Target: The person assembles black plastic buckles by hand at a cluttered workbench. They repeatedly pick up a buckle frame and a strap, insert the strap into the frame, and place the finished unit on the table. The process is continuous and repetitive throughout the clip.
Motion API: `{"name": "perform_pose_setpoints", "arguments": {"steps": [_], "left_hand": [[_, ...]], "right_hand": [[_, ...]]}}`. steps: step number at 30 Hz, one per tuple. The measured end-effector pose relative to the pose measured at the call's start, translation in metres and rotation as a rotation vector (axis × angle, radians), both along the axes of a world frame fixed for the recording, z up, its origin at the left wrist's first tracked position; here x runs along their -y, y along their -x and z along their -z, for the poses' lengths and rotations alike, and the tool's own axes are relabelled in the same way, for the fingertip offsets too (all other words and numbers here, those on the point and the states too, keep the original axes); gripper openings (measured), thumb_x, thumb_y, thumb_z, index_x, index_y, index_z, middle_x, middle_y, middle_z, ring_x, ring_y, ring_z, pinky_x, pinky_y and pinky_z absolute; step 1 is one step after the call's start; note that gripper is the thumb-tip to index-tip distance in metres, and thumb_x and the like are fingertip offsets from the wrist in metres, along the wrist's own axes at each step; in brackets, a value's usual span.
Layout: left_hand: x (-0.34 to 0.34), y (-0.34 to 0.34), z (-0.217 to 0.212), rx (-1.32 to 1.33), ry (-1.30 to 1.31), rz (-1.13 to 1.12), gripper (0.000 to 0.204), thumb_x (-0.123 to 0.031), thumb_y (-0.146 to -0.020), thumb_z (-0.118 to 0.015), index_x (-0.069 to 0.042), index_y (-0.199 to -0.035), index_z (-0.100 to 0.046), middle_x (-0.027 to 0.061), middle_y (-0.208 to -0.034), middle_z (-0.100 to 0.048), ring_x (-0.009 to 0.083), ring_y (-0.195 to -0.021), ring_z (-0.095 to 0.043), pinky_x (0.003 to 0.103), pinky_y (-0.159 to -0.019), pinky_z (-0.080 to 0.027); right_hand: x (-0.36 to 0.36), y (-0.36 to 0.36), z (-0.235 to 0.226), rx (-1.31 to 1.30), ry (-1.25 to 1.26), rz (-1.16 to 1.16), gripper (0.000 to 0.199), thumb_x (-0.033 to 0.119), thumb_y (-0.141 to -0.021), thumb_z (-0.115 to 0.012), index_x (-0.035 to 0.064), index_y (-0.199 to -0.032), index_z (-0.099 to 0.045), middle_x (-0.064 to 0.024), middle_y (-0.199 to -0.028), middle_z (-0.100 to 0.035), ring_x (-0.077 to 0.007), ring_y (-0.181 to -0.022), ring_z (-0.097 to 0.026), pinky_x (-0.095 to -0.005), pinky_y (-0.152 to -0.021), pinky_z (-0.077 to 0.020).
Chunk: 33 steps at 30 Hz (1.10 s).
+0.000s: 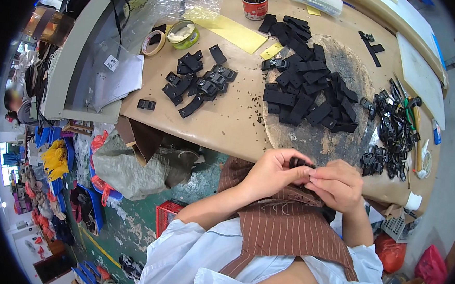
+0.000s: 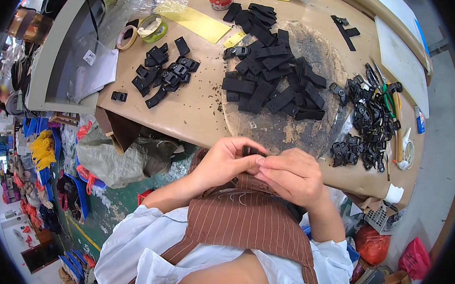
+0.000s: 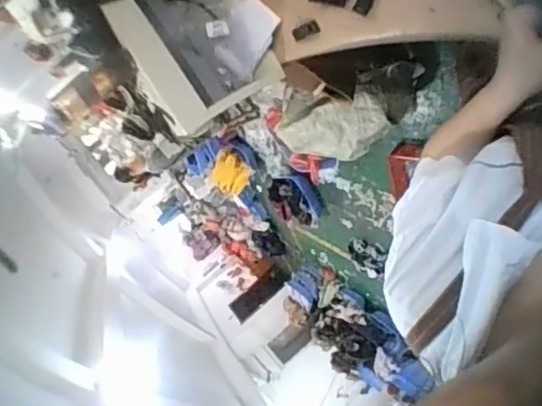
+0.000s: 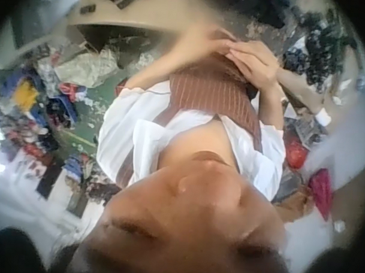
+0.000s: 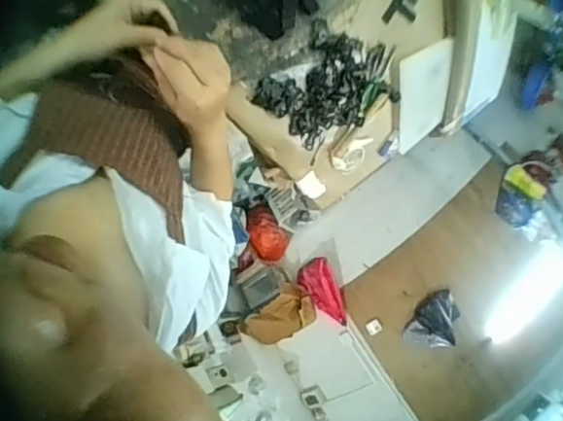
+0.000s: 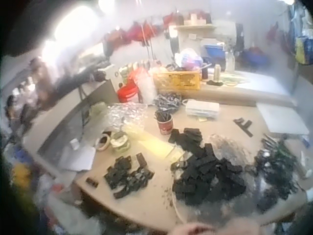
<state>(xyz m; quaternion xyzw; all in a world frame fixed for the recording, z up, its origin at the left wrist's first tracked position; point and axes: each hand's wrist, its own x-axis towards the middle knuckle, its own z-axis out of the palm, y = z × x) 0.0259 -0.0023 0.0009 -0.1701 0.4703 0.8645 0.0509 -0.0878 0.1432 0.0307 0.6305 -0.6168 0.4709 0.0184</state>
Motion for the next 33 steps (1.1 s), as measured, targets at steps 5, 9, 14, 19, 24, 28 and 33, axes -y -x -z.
{"name": "perform_pose_setpoints", "arguments": {"steps": [5, 9, 14, 19, 24, 28, 33], "left_hand": [[-0.006, 0.002, 0.013, -0.092, -0.133, -0.234, 0.02, -0.003, -0.086, -0.061, -0.001, -0.105, -0.057, 0.0055, -0.09, -0.065, 0.0085, -0.084, -0.061, 0.022, -0.074, -0.05], [0.003, -0.004, -0.001, -0.064, 0.165, -0.057, 0.018, -0.005, -0.085, -0.063, 0.001, -0.102, -0.062, 0.005, -0.088, -0.066, 0.0072, -0.081, -0.06, 0.022, -0.072, -0.049], [0.006, -0.006, -0.01, -0.087, 0.281, 0.094, 0.015, -0.003, -0.083, -0.064, 0.001, -0.097, -0.066, 0.0059, -0.089, -0.067, 0.0083, -0.081, -0.061, 0.022, -0.072, -0.049], [0.005, -0.008, -0.013, -0.071, 0.432, 0.173, 0.012, -0.005, -0.083, -0.064, 0.001, -0.093, -0.067, 0.0068, -0.085, -0.068, 0.0081, -0.078, -0.061, 0.022, -0.07, -0.049], [0.004, -0.006, -0.015, -0.041, 0.523, 0.214, 0.013, -0.007, -0.083, -0.065, 0.001, -0.093, -0.067, 0.0059, -0.083, -0.068, 0.0077, -0.078, -0.061, 0.023, -0.07, -0.049], [0.014, 0.005, -0.002, -0.103, 0.475, 0.244, 0.014, -0.009, -0.083, -0.064, 0.0, -0.093, -0.067, 0.0054, -0.087, -0.069, 0.0082, -0.08, -0.061, 0.024, -0.072, -0.049], [0.078, 0.051, -0.003, -0.338, 1.509, -0.315, 0.02, -0.007, -0.077, -0.065, -0.003, -0.097, -0.066, 0.0141, -0.099, -0.065, 0.0291, -0.09, -0.063, 0.034, -0.078, -0.051]], "right_hand": [[0.008, -0.032, 0.02, 0.085, -0.005, 0.252, 0.023, 0.008, -0.064, -0.078, 0.0045, -0.08, -0.061, -0.0088, -0.089, -0.054, -0.0185, -0.073, -0.055, -0.0279, -0.061, -0.0456], [-0.002, -0.018, -0.006, 0.596, -0.121, 0.284, 0.03, 0.011, -0.07, -0.075, 0.0047, -0.098, -0.065, -0.0115, -0.096, -0.056, -0.0171, -0.077, -0.057, -0.0277, -0.068, -0.0474], [-0.012, 0.015, -0.016, 0.337, -0.355, -0.141, 0.04, 0.009, -0.069, -0.075, 0.0043, -0.107, -0.063, -0.0117, -0.107, -0.06, -0.0212, -0.085, -0.062, -0.0289, -0.071, -0.0514], [-0.016, 0.015, -0.011, 0.247, -0.341, -0.198, 0.037, 0.012, -0.067, -0.076, 0.0046, -0.102, -0.065, -0.0097, -0.101, -0.064, -0.0223, -0.081, -0.065, -0.0293, -0.068, -0.0534], [-0.018, 0.007, -0.009, 0.165, -0.299, -0.17, 0.027, 0.012, -0.067, -0.076, 0.0034, -0.091, -0.067, -0.009, -0.091, -0.066, -0.0228, -0.078, -0.065, -0.0294, -0.066, -0.0534], [-0.018, 0.008, -0.004, 0.184, -0.262, -0.089, 0.019, 0.01, -0.068, -0.076, 0.0026, -0.083, -0.067, -0.0101, -0.084, -0.066, -0.0217, -0.074, -0.066, -0.029, -0.063, -0.053], [-0.032, 0.011, -0.001, 0.824, -0.178, 0.133, 0.011, -0.006, -0.074, -0.066, -0.0006, -0.083, -0.06, -0.0134, -0.088, -0.063, -0.0152, -0.074, -0.063, -0.0262, -0.066, -0.0528]]}}
